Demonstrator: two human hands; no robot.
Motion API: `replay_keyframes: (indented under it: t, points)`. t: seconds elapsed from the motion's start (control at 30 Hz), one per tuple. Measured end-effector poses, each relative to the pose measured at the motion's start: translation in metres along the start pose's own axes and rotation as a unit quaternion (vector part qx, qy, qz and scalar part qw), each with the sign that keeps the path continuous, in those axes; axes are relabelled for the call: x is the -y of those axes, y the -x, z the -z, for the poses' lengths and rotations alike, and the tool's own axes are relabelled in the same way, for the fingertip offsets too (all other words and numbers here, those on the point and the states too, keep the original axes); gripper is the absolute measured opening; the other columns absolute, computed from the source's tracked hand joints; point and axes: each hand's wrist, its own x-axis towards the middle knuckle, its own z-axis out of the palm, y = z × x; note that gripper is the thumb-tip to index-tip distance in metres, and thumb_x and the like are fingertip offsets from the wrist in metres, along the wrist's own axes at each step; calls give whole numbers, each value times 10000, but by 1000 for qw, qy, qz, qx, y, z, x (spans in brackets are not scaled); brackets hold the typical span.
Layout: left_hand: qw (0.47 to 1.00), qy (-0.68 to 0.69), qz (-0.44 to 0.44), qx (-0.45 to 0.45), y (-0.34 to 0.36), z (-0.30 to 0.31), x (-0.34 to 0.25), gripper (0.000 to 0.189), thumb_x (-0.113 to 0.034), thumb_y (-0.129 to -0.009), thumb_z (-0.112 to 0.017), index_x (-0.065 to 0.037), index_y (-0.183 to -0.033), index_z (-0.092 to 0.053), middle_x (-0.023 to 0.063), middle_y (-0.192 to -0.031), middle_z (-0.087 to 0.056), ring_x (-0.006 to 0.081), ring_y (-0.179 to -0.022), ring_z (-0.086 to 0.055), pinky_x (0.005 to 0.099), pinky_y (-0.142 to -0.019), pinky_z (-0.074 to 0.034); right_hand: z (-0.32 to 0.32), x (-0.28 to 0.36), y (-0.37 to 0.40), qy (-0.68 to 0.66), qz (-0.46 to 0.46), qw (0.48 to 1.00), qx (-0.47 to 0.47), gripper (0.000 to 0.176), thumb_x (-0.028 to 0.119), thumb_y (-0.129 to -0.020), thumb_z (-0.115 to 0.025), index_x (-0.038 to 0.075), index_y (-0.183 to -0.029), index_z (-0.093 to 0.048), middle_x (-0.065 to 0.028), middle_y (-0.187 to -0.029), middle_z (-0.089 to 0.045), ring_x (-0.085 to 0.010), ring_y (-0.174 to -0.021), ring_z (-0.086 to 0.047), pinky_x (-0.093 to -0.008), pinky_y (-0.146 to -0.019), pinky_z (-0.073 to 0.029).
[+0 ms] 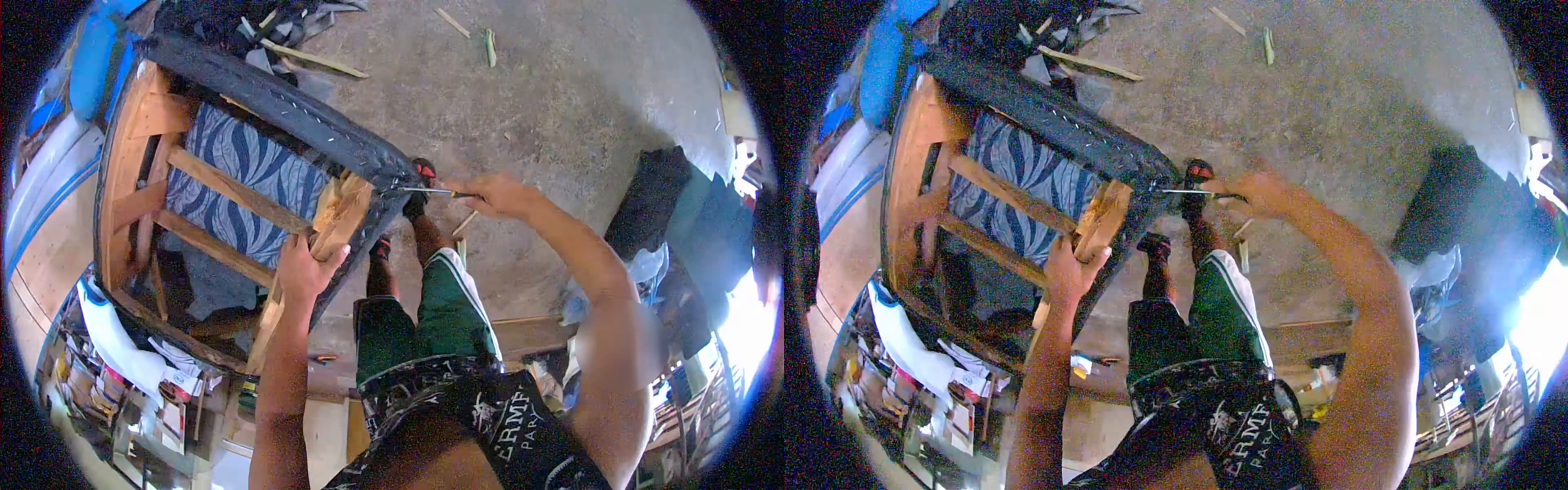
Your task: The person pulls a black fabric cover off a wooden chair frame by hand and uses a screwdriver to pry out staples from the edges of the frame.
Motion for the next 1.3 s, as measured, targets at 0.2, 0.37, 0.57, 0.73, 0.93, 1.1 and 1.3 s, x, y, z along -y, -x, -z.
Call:
replay_keyframes:
  t: [0.2,0.37,0.57,0.73,0.93,1.1,1.3]
  points:
    - [999,48,-5,-5,-1,2,1,799,-667,-685,-740,-12,-1130,-625,225,-1074,-614,424,-983,-605,509,-803,-504,17,32,15,33,-63,997,0,493,397,-982,-502,360,-1464,-407,-152,-982,-690,-387,-835,-669,-524,-754,-541]
    - [998,30,23,41,-2,6,0,807,-674,-685,-734,-21,-1144,-620,217,-1081,-609,414,-1001,-602,511,-804,-506,19,73,29,-43,-165,985,18,492,290,-1001,-479,327,-1483,-388,-182,-1081,-675,-414,-958,-646,-504,-844,-520]
    - [999,23,28,40,0,5,2,814,-674,-687,-733,-27,-1165,-609,204,-1099,-610,406,-1023,-599,511,-807,-511,-4,105,33,-90,-190,976,-63,499,256,-998,-480,303,-1485,-383,-219,-1151,-652,-432,-1031,-627,-504,-886,-511]
    - [999,14,17,34,1,4,3,829,-688,-692,-720,-17,-1165,-608,203,-1112,-610,406,-1033,-596,506,-829,-515,-9,116,32,-139,-208,966,-71,478,231,-992,-492,298,-1459,-419,-239,-1186,-636,-456,-1043,-619,-500,-930,-500]
    - [999,23,14,33,1,-2,10,858,-697,-713,-695,15,-1181,-593,236,-1131,-604,411,-1046,-595,493,-850,-518,-5,123,29,-111,-280,953,-29,462,289,-994,-488,327,-1451,-428,-170,-1202,-652,-436,-1054,-624,-499,-908,-515]
    - [999,35,-3,16,0,1,6,882,-692,-721,-693,50,-1184,-577,261,-1119,-609,419,-1036,-598,487,-853,-518,48,121,12,-57,-237,969,36,450,301,-985,-488,331,-1433,-463,-149,-1143,-681,-385,-935,-677,-468,-847,-545]
    - [999,42,16,27,4,-2,11,859,-672,-708,-709,73,-1123,-607,270,-1066,-619,431,-1010,-601,483,-851,-518,68,139,-1,-60,-284,952,98,421,281,-971,-508,328,-1389,-532,-183,-1036,-700,-330,-823,-698,-416,-764,-565]
